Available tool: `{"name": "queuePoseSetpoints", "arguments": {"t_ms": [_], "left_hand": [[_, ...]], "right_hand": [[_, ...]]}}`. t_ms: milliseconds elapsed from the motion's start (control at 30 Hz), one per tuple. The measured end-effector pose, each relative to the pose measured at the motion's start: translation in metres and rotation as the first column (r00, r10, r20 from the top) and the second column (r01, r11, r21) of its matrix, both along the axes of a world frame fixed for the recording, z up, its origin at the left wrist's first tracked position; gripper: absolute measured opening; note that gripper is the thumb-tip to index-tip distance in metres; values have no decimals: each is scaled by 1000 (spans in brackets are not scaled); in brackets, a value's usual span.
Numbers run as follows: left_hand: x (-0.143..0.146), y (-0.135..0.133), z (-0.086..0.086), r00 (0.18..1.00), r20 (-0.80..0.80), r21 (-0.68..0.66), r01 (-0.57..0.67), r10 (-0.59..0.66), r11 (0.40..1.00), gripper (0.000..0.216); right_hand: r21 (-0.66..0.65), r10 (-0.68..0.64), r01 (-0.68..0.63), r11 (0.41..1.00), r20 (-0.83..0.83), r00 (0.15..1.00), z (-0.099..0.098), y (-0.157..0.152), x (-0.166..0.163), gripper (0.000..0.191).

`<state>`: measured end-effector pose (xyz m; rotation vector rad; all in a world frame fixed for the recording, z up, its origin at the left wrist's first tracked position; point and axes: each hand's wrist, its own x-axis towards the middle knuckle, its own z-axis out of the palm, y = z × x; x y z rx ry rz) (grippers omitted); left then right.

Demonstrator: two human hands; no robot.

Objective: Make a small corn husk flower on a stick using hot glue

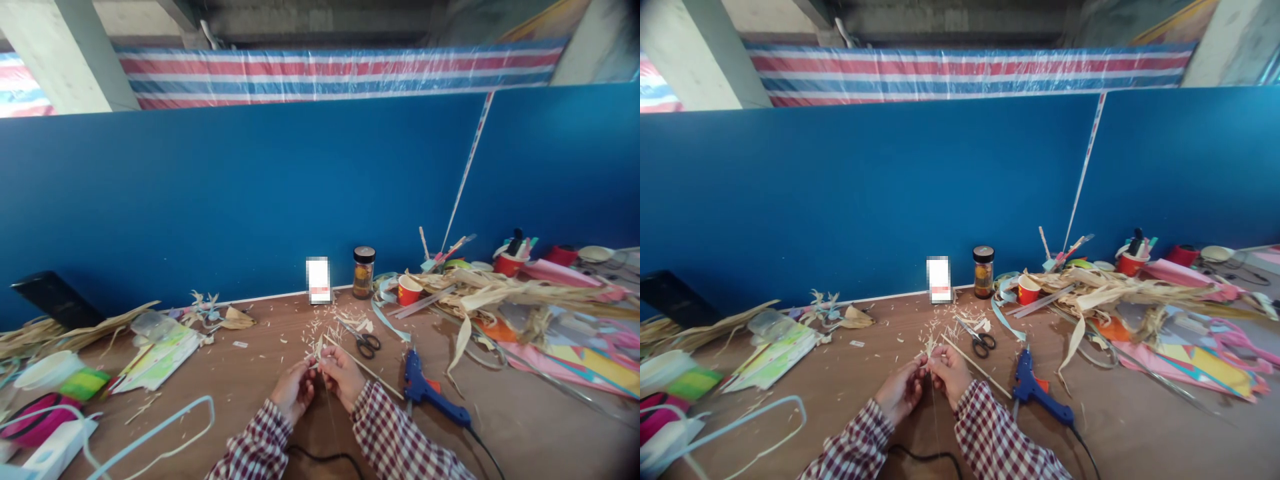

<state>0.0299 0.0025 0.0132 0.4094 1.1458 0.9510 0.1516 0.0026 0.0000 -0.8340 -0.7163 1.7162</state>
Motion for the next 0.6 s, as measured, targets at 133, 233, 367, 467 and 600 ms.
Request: {"name": "queuePoseSetpoints", "arguments": {"t_ms": [133,233,367,467,600], "left_hand": [[4,-8,2,995,101,84,20,-29,996,17],[7,-9,2,992,124,123,14,-30,992,22],[8,-7,-1,989,140,165,17,-40,986,25],[8,-6,-3,986,154,202,31,-63,979,24],[7,-6,-2,987,146,206,39,-70,978,22]], "right_hand": [[-8,-7,7,1000,-41,999,-1,-1,-1,42],[-23,15,-16,1000,-43,999,-1,-2,-2,42],[-30,28,-30,999,-51,998,-2,-2,-2,42],[-32,26,-29,999,-74,997,-3,-2,-3,43],[-5,27,-27,1000,-88,996,-6,-2,-5,42]]}}
